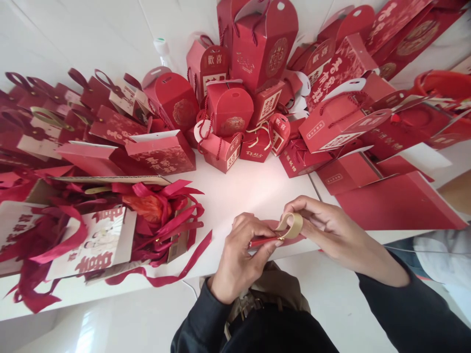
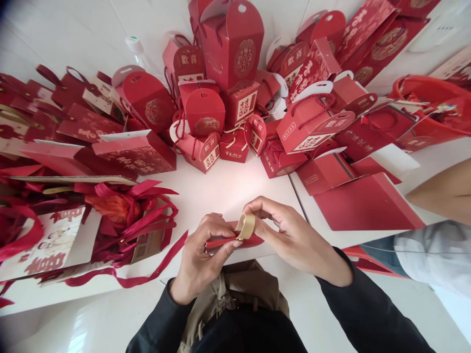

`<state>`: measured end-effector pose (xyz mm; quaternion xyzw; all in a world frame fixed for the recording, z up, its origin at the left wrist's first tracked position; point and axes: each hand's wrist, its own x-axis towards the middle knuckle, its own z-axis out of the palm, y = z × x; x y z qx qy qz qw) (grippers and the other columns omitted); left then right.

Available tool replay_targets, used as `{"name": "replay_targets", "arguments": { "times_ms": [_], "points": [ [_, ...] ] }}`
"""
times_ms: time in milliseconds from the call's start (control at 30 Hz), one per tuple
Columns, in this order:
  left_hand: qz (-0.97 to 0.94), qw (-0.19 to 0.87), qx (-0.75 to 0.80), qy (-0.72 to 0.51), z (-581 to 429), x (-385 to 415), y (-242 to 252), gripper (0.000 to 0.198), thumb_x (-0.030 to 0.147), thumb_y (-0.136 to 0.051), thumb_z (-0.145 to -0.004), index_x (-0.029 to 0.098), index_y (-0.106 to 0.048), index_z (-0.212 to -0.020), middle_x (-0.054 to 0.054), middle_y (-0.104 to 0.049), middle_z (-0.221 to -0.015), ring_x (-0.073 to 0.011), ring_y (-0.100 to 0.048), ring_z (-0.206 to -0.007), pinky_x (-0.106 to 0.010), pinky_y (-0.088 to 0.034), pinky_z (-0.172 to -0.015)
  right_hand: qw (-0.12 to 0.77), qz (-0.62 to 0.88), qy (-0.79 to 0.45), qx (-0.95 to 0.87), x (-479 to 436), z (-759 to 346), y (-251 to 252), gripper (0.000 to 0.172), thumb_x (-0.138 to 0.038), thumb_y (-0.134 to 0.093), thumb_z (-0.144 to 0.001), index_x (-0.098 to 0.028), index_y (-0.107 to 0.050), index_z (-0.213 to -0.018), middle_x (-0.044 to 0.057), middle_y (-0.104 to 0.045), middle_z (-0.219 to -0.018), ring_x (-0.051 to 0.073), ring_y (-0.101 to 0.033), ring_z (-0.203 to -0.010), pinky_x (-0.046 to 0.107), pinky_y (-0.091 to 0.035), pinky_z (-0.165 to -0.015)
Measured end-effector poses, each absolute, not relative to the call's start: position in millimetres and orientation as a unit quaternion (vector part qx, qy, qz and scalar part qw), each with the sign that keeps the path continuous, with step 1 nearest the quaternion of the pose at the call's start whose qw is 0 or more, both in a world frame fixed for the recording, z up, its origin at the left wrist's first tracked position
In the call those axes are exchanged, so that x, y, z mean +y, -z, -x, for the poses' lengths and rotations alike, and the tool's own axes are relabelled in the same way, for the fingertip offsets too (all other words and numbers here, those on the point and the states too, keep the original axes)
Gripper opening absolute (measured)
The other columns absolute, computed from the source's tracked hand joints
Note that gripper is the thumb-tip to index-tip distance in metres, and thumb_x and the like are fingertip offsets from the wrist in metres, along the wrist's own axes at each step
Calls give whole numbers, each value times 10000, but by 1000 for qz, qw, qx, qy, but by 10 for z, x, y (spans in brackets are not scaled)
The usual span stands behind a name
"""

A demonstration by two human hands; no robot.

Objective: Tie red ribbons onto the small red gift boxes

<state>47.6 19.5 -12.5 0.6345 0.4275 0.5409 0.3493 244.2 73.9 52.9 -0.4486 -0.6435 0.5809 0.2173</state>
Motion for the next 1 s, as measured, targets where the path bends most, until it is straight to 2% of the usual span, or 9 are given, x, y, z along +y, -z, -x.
{"name": "replay_targets", "arguments": {
  "times_ms": [233, 467, 667, 900, 1000],
  "points": [
    [-637, 358, 423, -536, -464, 179, 120, 124, 199, -751, -907, 227, -640, -956, -33, -773, -957, -182, -631, -847, -395, -499, -881, 218, 441, -563, -664, 731, -2416, -504, 235, -484, -512, -1054, -257, -565, -1024, 12, -656, -940, 178, -692, -882, 316, -596, -819],
    [-633, 370, 425, -530, -464, 187, 124, 84, 252, -731, -926, 228, -653, -946, -45, -767, -929, -196, -635, -849, -416, -514, -891, 204, 445, -560, -669, 730, -2419, -508, 190, -452, -549, -1045, -272, -604, -1020, -5, -654, -934, 167, -689, -862, 300, -591, -825],
    [-632, 378, 418, -532, -458, 193, 143, 113, 194, -746, -907, 230, -651, -958, -33, -767, -944, -190, -630, -861, -405, -503, -903, 214, 447, -555, -668, 733, -2392, -511, 247, -487, -526, -1044, -256, -607, -1018, 20, -652, -931, 182, -672, -855, 303, -592, -798],
    [-615, 403, 417, -534, -442, 170, 179, 136, 182, -764, -891, 234, -660, -963, -28, -764, -968, -188, -639, -906, -389, -509, -915, 194, 460, -574, -649, 767, -2342, -543, 289, -501, -485, -1055, -252, -593, -956, -7, -589, -854, 150, -614, -776, 260, -552, -745],
    [-614, 406, 412, -537, -437, 172, 180, 133, 185, -764, -891, 232, -664, -965, -27, -767, -965, -184, -635, -878, -394, -507, -916, 186, 452, -584, -648, 765, -2356, -527, 253, -496, -519, -1044, -265, -599, -979, -9, -619, -882, 148, -637, -805, 264, -562, -767]
  ]
}}
